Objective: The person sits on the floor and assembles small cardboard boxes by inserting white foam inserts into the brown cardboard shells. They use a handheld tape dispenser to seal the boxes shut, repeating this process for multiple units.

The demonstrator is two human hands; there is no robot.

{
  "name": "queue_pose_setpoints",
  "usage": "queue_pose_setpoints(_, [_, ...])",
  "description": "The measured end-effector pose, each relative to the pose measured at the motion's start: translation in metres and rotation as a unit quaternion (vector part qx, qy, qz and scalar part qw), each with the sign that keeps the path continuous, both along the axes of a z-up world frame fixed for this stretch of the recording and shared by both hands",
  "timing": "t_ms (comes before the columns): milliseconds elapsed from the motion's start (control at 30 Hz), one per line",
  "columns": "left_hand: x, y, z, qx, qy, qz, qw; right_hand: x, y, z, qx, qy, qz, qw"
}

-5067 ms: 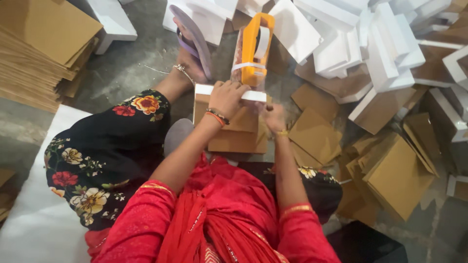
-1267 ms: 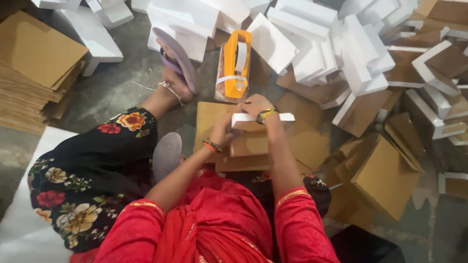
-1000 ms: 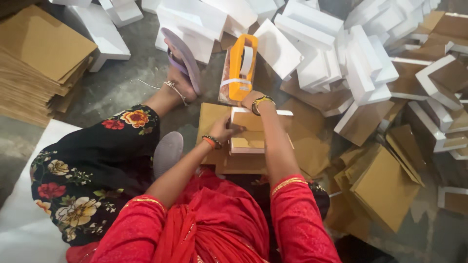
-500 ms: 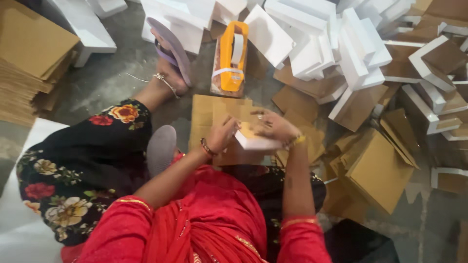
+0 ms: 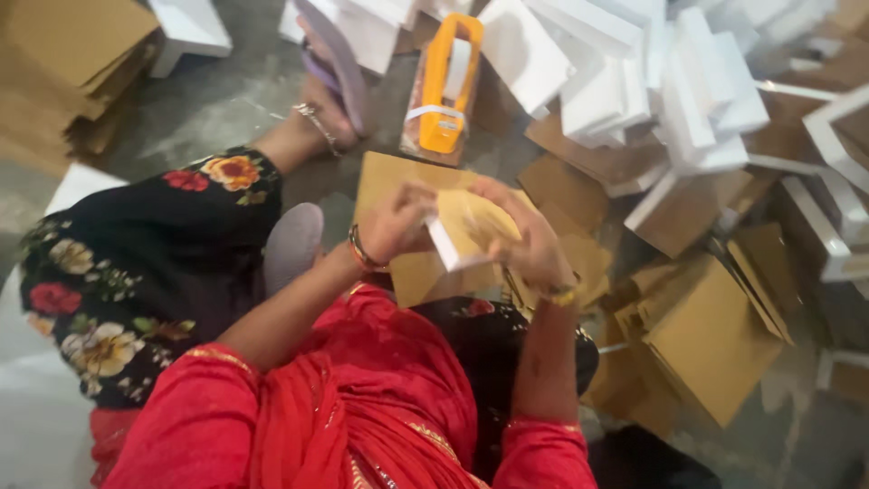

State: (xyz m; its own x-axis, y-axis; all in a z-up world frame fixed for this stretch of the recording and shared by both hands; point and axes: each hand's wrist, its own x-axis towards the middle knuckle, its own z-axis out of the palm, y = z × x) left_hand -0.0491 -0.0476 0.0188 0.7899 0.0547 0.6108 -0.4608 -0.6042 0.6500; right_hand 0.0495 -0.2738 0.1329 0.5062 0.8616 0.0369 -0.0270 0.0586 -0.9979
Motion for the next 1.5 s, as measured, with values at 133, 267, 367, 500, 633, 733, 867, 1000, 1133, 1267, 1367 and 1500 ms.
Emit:
queue_pose_setpoints(133, [0.004, 0.025, 0.034, -0.079, -0.055, 0.048, 0.994, -0.025, 0.020, 0.007, -0.155, -0.486, -0.095, 0.855])
queue_pose_setpoints(267, [0.005, 0.052, 0.062, -0.531, 0.104, -0.270, 0.796, -0.021, 0.028, -0.046, -0.014, -0.249, -0.252, 0.935])
queue_pose_setpoints(367, [-0.005, 0.054, 0.075, -0.266, 0.104, -0.125, 0.950, -0.019, 0.035, -0.096, 0.007, -0.073, -0.342, 0.937])
queue_pose_setpoints(500, [-0.011, 0.057, 0.093, -0.053, 0.065, 0.118, 0.989, 0.003, 0.044, -0.147, 0.131, 0.216, -0.270, 0.929])
queue_pose_setpoints(633, [-0.001, 0.078, 0.080, 0.071, 0.058, 0.105, 0.990, 0.038, 0.048, -0.176, 0.061, 0.206, -0.290, 0.933])
queue_pose_setpoints(733, [0.017, 0.052, 0.039, 0.219, 0.072, 0.099, 0.968, 0.078, 0.059, -0.201, -0.038, 0.146, -0.361, 0.920])
queue_pose_setpoints(867, [0.028, 0.036, 0.000, 0.264, 0.055, 0.131, 0.954, 0.128, 0.080, -0.213, -0.096, 0.101, -0.355, 0.925])
queue_pose_setpoints(1000, [0.035, 0.043, -0.015, 0.239, 0.080, 0.127, 0.959, 0.163, 0.107, -0.224, -0.127, -0.117, -0.255, 0.951])
queue_pose_setpoints(1133, [0.043, 0.045, -0.018, 0.205, 0.082, 0.135, 0.966, 0.152, 0.117, -0.193, -0.148, -0.135, -0.292, 0.935])
queue_pose_setpoints(1267, [0.050, 0.044, -0.010, 0.183, 0.095, 0.141, 0.968, 0.061, 0.082, -0.153, -0.183, -0.028, -0.354, 0.917])
queue_pose_setpoints(1367, [0.062, 0.046, -0.010, 0.187, 0.123, 0.132, 0.966, 0.013, 0.077, -0.169, -0.202, 0.106, -0.396, 0.889])
queue_pose_setpoints(1500, [0.067, 0.049, -0.022, 0.212, 0.111, 0.118, 0.964, 0.025, 0.069, -0.213, -0.261, 0.122, -0.341, 0.895])
